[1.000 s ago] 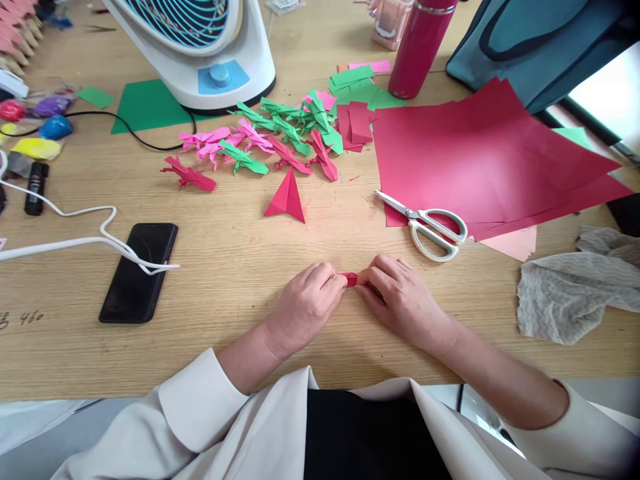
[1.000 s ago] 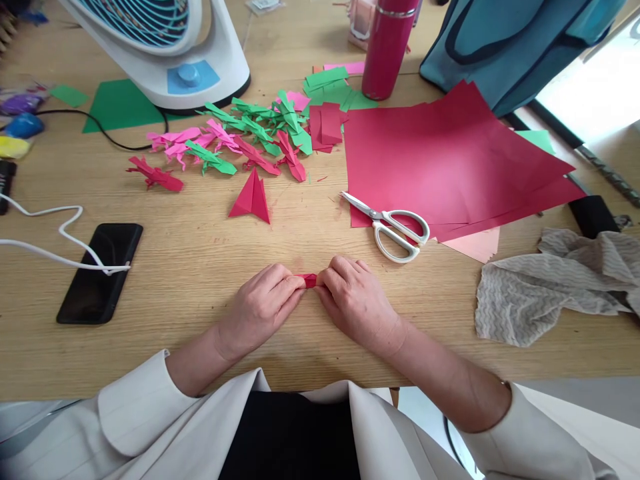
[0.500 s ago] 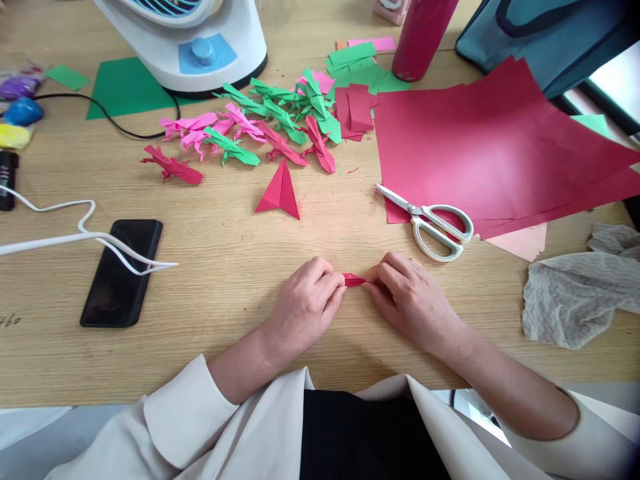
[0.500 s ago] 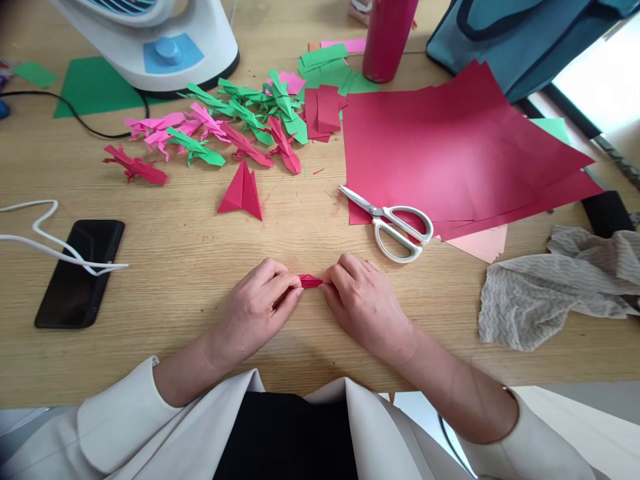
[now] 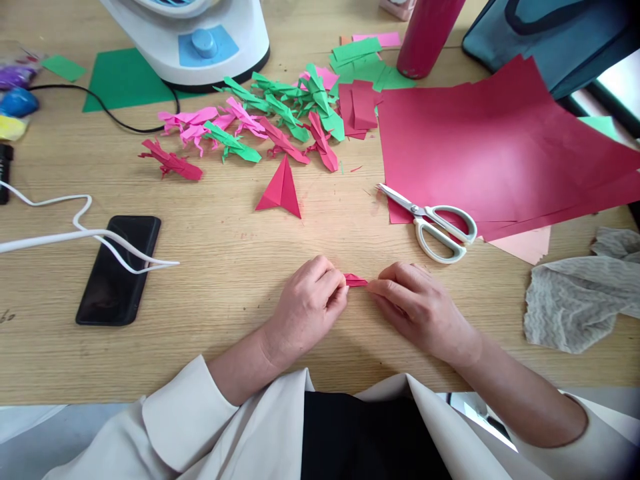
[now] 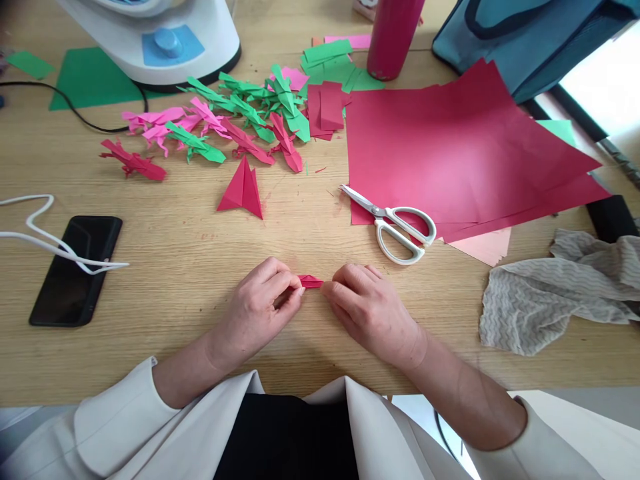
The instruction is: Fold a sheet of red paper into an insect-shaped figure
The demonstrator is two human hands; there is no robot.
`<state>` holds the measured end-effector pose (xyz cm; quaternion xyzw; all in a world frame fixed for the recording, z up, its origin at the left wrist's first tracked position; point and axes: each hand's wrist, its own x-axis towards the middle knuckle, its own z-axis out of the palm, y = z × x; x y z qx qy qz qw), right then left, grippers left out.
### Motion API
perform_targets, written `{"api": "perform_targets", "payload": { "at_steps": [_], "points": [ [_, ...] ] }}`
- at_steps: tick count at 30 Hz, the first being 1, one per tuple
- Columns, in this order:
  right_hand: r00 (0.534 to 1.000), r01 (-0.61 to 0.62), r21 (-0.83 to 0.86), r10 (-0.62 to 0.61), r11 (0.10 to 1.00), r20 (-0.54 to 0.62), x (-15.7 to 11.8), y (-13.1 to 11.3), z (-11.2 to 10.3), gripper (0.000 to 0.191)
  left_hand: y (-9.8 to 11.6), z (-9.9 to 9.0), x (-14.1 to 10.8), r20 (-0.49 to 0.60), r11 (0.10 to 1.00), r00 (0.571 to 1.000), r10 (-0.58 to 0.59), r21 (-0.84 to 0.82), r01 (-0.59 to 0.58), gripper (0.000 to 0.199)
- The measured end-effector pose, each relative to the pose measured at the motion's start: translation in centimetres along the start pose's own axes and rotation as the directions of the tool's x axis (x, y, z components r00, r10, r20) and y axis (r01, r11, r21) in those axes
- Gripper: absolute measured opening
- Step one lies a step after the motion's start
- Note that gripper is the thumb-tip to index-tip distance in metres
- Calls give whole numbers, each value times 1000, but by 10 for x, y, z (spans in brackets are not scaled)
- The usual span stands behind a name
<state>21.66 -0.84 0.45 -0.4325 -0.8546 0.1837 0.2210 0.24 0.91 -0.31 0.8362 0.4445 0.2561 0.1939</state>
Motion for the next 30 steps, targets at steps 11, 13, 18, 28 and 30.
{"api": "perform_targets", "payload": {
  "at_steps": [11, 13, 18, 28, 30],
  "points": [
    [979, 202, -166, -195, 965, 61, -3, -8, -1, 33, 0, 4, 3, 4, 999, 1000, -26, -19, 26, 19],
    [979, 199, -182, -190, 963, 69, -2, -9, -1, 32, -1, 4, 3, 11, 999, 999, -32, -19, 32, 19],
    [976, 210, -210, -192, 955, 104, -2, -9, 0, 33, 0, 3, 3, 20, 999, 999, -45, -24, 45, 19],
    [979, 187, -208, -164, 960, 125, -1, -11, 1, 33, 3, 2, 6, 51, 998, 997, -60, 21, 59, 10],
    [979, 183, -206, -160, 961, 123, 0, -11, 1, 32, 4, 2, 6, 56, 998, 996, -63, 25, 62, 10]
  ]
}}
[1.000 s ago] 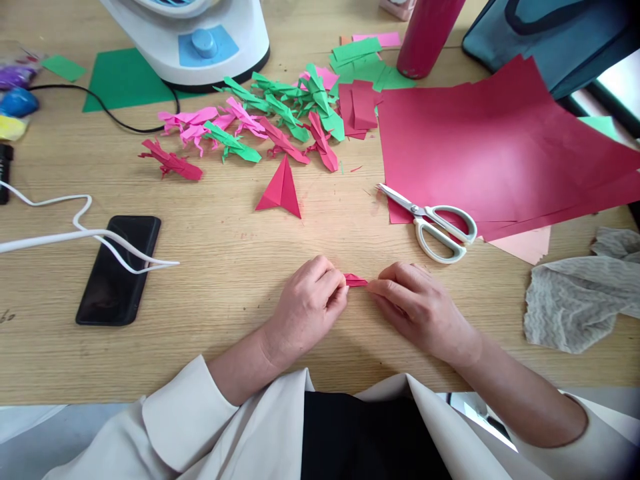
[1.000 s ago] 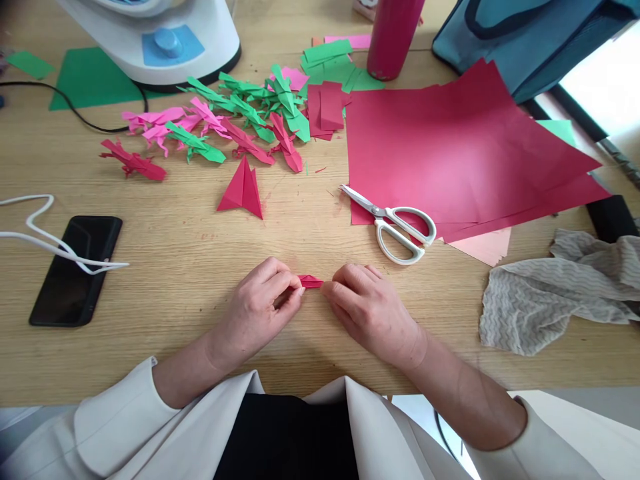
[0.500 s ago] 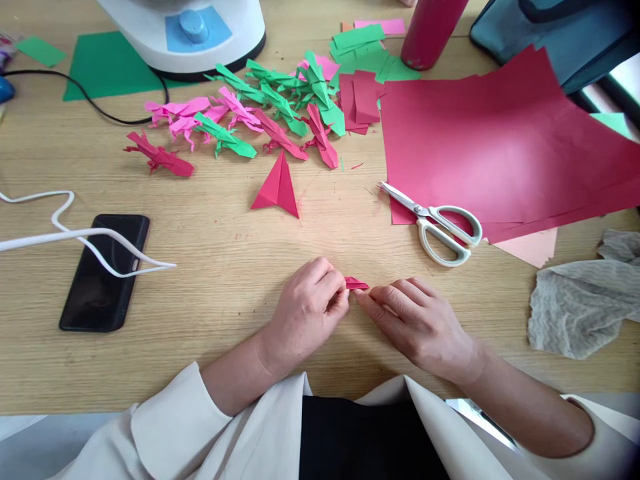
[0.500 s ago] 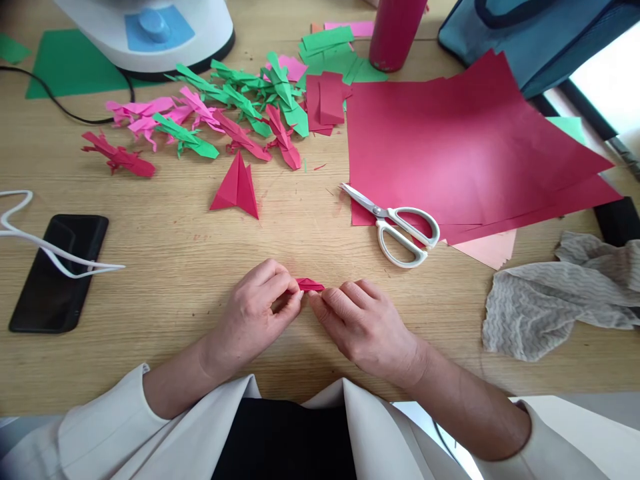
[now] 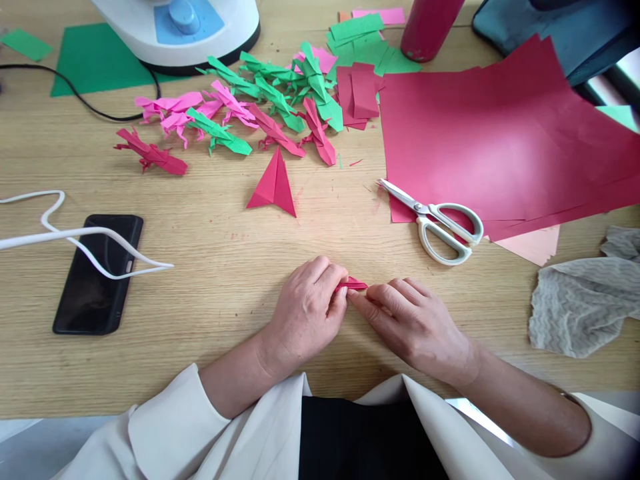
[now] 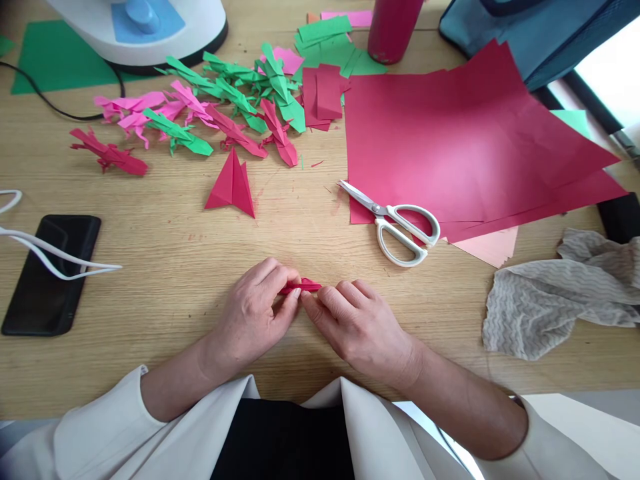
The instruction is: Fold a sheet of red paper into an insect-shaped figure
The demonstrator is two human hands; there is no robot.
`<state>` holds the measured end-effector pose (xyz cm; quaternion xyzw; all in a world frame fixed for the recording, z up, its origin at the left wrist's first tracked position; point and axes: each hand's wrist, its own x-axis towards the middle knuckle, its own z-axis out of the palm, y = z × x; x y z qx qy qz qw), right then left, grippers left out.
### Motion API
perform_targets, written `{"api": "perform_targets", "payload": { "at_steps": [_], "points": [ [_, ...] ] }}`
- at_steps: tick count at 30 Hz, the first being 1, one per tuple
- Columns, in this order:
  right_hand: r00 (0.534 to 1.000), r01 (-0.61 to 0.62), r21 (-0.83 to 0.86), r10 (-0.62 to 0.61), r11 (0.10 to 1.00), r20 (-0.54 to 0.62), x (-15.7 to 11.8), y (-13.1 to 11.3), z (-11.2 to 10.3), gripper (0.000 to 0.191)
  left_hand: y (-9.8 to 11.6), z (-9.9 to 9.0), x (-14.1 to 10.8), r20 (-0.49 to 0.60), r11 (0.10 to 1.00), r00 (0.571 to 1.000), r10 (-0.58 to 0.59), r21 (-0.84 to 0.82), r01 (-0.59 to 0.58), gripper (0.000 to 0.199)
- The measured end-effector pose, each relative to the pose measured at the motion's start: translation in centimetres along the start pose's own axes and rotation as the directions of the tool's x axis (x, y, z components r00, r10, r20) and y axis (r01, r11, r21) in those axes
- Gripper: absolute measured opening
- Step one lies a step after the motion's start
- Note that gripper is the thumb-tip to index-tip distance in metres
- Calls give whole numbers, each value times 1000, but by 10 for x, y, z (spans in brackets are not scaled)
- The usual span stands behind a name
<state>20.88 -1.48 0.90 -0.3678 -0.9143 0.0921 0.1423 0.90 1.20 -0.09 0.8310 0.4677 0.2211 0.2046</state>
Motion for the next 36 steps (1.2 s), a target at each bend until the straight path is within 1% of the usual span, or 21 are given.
{"api": "perform_targets", "payload": {
  "at_steps": [5, 7, 9, 11, 12, 14, 17, 21, 28, 33, 36],
  "points": [
    [1000, 0, 3, 0, 1000, -7, -1, 0, 2, 29, 1, 0, 0, 11, 1000, 1000, -8, 10, 8, 11],
    [999, -33, 47, 34, 998, -27, -1, 1, 3, 25, 2, -1, 1, 14, 1000, 1000, -15, 15, 14, 11],
    [988, -135, 136, 143, 981, -54, 0, 1, 4, 20, 2, -1, 1, 18, 1000, 1000, -15, 14, 15, 11],
    [960, -253, 234, 273, 939, -60, 3, 2, 4, 16, 2, -1, 1, 20, 1000, 1000, -10, 7, 9, 11],
    [946, -296, 267, 319, 917, -50, 5, 2, 4, 14, 1, -1, 1, 19, 1000, 1000, -8, 5, 8, 10],
    [932, -340, 291, 362, 894, -22, 9, 1, 4, 12, 1, -1, 1, 17, 1000, 1000, -3, 4, 3, 10],
    [924, -369, 274, 383, 888, 1, 15, 0, 5, 14, 0, -1, 2, 16, 1000, 1000, 1, 7, -1, 10],
    [906, -416, 207, 422, 886, 15, 20, -1, 7, 15, 0, -1, 2, 20, 1000, 1000, -1, 6, 0, 8],
    [887, -460, 110, 451, 881, 93, 23, -2, 4, 14, 1, 0, 3, 33, 999, 999, -12, 30, 11, 10],
    [884, -467, 94, 460, 880, 81, 22, -1, 6, 13, 3, 0, 4, 36, 999, 999, -20, 36, 19, 10],
    [902, -431, 128, 429, 893, 46, 15, -1, 5, 12, 2, 1, 3, 37, 999, 999, -14, 41, 13, 10]
  ]
}}
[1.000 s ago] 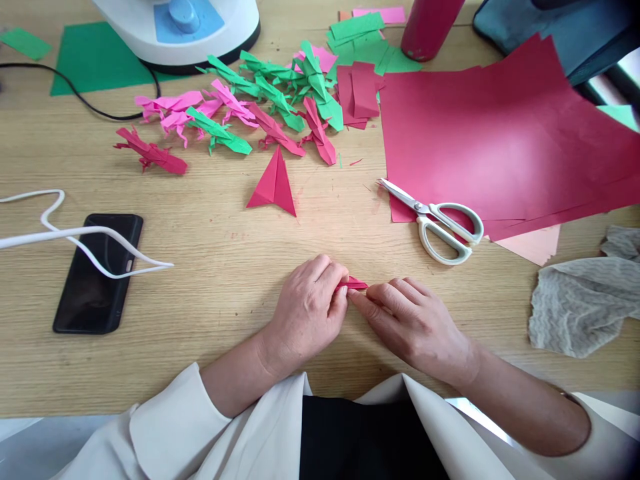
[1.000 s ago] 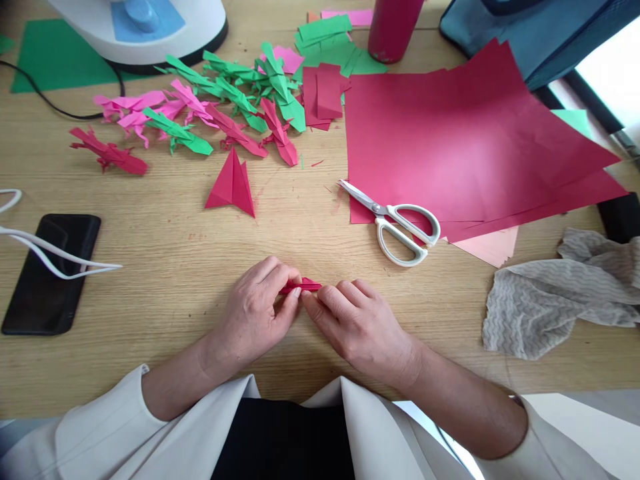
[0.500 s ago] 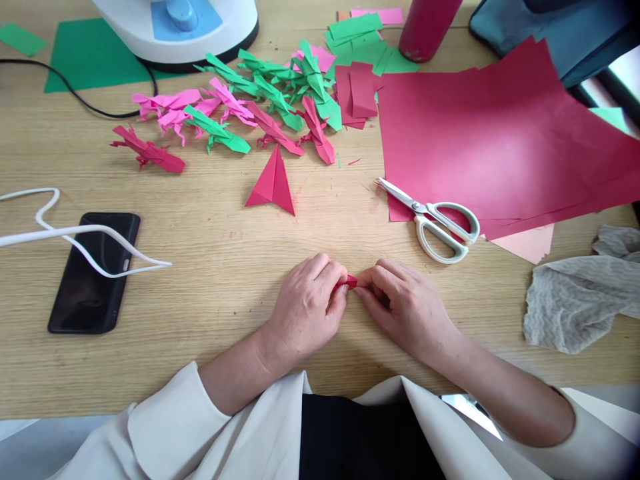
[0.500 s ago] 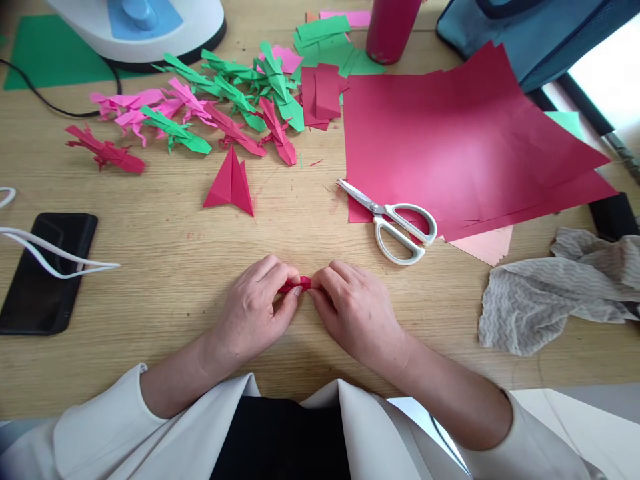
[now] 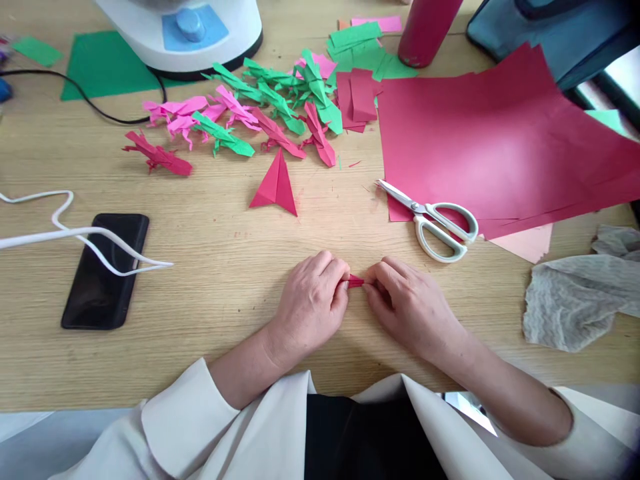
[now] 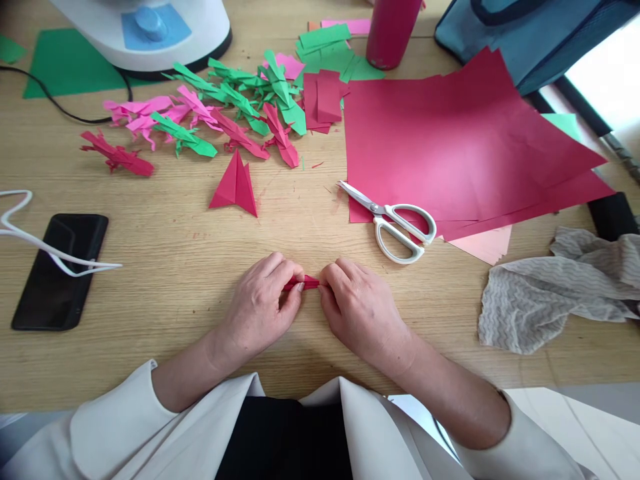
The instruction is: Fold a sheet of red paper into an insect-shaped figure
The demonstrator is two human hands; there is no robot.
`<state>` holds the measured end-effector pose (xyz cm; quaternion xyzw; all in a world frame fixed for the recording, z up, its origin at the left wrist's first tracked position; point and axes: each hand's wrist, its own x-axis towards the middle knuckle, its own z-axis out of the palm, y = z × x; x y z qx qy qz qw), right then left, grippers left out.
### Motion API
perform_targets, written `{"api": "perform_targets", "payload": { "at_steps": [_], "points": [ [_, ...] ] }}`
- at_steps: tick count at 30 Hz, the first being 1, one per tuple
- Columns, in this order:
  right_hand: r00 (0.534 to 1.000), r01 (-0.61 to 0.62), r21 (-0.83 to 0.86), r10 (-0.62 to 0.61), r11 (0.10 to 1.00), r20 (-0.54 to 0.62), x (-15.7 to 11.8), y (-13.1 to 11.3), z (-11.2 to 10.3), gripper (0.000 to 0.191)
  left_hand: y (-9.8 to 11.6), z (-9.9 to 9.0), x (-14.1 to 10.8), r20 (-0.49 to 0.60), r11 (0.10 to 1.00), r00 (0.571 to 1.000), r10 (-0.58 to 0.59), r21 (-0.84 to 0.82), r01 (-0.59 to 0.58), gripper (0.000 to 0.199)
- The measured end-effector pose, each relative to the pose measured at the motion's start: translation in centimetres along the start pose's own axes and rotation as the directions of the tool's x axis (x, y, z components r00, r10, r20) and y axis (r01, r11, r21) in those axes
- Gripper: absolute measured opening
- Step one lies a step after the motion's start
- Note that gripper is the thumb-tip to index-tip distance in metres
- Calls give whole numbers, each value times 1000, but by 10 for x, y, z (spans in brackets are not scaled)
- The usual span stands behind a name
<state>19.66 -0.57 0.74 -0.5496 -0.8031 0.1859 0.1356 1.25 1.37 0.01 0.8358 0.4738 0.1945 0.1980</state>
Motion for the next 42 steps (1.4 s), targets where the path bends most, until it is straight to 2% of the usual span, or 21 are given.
{"api": "perform_targets", "payload": {
  "at_steps": [2, 4, 7, 10, 28, 42],
  "points": [
    [998, 58, -6, -58, 998, -30, -8, 1, -1, 12, 0, 0, 0, 6, 1000, 1000, 2, 2, -2, 9],
    [989, 135, -84, -139, 987, -43, -16, 0, -1, 15, 0, 0, -1, 13, 1000, 1000, -1, 7, 1, 8],
    [968, 241, -199, -251, 950, -24, -24, -2, 1, 27, 0, 0, -1, 15, 1000, 1000, -9, 9, 9, 8],
    [955, 285, -277, -296, 918, 0, -27, -5, 4, 33, 0, 1, -1, 10, 1000, 1000, -10, 3, 10, 8],
    [955, 281, -365, -295, 888, 17, -29, -10, 6, 38, 1, 0, 0, 7, 999, 1000, -1, 32, 1, 9],
    [957, 273, -370, -289, 888, 11, -33, -4, 2, 37, 3, -2, 0, 84, 999, 996, -40, 39, 37, 12]
  ]
}}
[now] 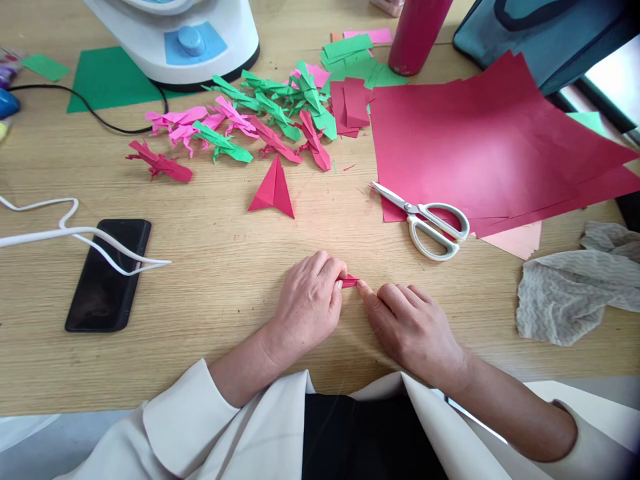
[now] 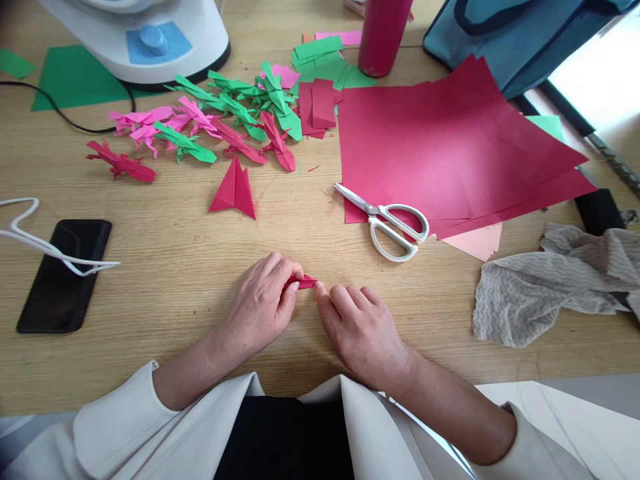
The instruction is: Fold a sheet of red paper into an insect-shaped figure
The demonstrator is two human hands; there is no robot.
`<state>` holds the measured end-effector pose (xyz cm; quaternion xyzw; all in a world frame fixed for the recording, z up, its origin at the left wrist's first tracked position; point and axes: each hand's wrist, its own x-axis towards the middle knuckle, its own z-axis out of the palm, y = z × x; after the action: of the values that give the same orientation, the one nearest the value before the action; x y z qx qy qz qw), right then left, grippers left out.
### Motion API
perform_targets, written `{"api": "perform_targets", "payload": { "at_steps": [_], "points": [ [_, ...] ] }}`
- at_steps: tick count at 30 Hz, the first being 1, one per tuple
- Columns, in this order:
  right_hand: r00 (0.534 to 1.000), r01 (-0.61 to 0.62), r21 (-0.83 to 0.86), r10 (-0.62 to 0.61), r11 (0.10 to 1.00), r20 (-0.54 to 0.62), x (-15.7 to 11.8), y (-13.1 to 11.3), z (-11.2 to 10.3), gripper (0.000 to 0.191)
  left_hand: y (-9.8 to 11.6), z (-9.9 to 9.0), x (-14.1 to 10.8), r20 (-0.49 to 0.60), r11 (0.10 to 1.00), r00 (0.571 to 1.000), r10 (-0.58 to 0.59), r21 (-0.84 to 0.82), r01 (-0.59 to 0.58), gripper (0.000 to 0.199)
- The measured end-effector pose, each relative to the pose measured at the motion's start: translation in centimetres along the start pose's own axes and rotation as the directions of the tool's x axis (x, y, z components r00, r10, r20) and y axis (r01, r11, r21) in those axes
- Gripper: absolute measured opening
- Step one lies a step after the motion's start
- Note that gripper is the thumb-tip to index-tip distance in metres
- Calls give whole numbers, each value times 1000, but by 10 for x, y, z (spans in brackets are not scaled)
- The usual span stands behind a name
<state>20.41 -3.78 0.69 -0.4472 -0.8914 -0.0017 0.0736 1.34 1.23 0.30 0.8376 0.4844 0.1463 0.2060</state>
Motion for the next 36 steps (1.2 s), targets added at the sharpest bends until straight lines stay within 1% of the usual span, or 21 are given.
{"api": "perform_targets", "payload": {
  "at_steps": [6, 8, 10, 12, 14, 19, 25, 30, 34, 36],
  "points": [
    [1000, -2, -15, 2, 1000, 16, 0, 0, 0, 35, 2, 2, 0, 44, 991, 999, -6, 130, 0, 13],
    [1000, -4, -8, 4, 1000, 23, 1, 0, 1, 36, 2, 3, -1, 28, 988, 1000, -2, 156, -3, 12],
    [999, 22, 10, -22, 1000, 35, 2, 0, 2, 36, 2, 5, -2, 3, 987, 1000, 6, 162, -7, 11],
    [998, 47, 31, -49, 998, 49, 4, -1, 1, 36, 1, 5, -3, -10, 987, 1000, 14, 158, -12, 10],
    [997, 46, 37, -48, 998, 53, 5, -1, 1, 36, 1, 6, -4, -9, 988, 1000, 17, 153, -15, 10],
    [999, 43, 35, -43, 998, 15, 3, 0, 3, 34, 0, 6, -5, -20, 994, 1000, 13, 109, -11, 13],
    [1000, 13, 77, -13, 997, -11, -1, 4, 7, 28, -1, 5, -5, -7, 995, 1000, 17, 95, -16, 19],
    [1000, -10, 67, 12, 998, -27, 0, 2, 5, 24, -2, 4, -5, 3, 998, 1000, 12, 61, -12, 22],
    [1000, -20, 48, 20, 999, -13, 0, 0, 3, 24, -2, 4, -4, -3, 998, 1000, 16, 53, -16, 24],
    [999, -36, 68, 37, 997, -9, 1, -1, 2, 23, -3, 5, -4, -15, 999, 1000, 26, 45, -25, 26]
  ]
}}
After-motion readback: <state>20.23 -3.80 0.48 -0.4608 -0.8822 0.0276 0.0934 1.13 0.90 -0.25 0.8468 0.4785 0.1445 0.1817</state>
